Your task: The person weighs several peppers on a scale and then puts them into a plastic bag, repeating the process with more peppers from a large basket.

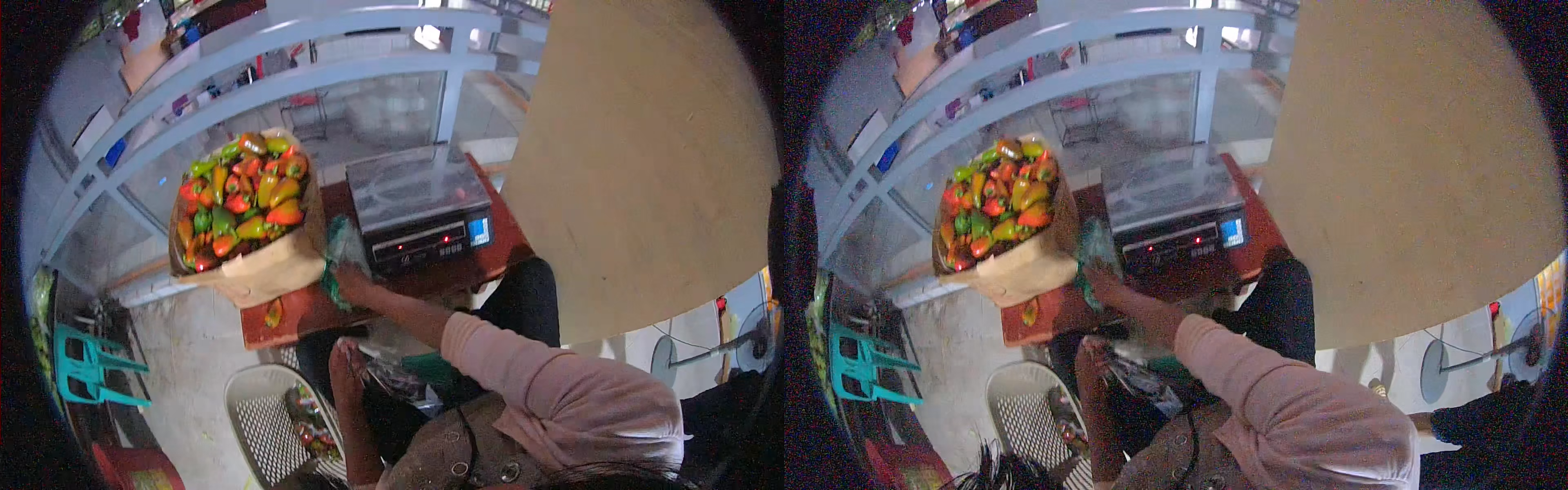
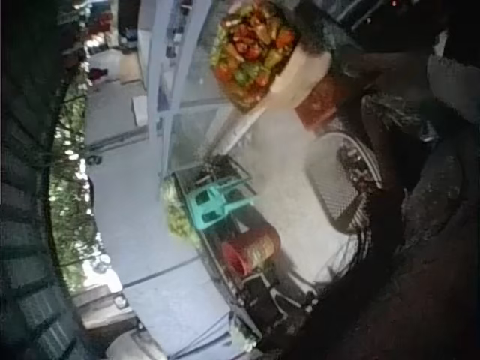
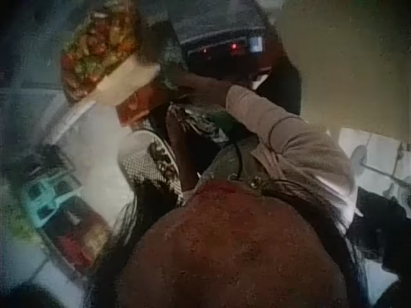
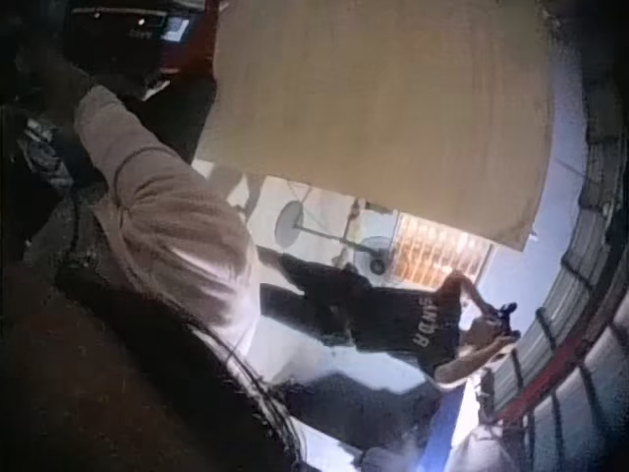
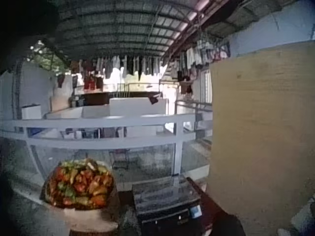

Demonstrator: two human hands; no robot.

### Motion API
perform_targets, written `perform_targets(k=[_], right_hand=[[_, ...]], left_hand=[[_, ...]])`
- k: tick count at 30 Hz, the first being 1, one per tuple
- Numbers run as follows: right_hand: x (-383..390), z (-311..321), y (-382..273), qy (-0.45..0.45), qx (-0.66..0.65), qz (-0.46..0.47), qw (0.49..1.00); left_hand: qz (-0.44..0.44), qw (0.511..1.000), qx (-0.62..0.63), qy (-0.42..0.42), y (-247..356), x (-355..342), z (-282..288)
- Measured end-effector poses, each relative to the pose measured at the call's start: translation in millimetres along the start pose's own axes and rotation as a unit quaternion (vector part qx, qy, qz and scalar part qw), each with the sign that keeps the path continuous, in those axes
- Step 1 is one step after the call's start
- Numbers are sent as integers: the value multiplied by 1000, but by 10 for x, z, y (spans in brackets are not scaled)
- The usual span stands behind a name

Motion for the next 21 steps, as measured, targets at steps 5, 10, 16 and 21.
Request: perform_targets(k=[5,10,16,21], right_hand=[[-104,-53,333,102,113,86,985],[243,377,-207,109,180,27,977],[1008,1075,-267,65,-382,53,920],[1485,1610,-154,-141,-413,-18,899]], left_hand=[[-35,998,-32,-45,300,92,-440],[-11,997,57,-53,161,30,-169],[-81,965,-217,-127,466,214,-514],[-378,860,-332,-79,596,292,-730]])
Point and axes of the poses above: each hand's wrist, its own x-axis away from the middle knuckle, its own z-axis out of the back of the hand, y = z × x, the point moved 3 cm from there along -x, towards the middle knuckle, and after that the axes turned 15 degrees about y, right-handed, at the moved point
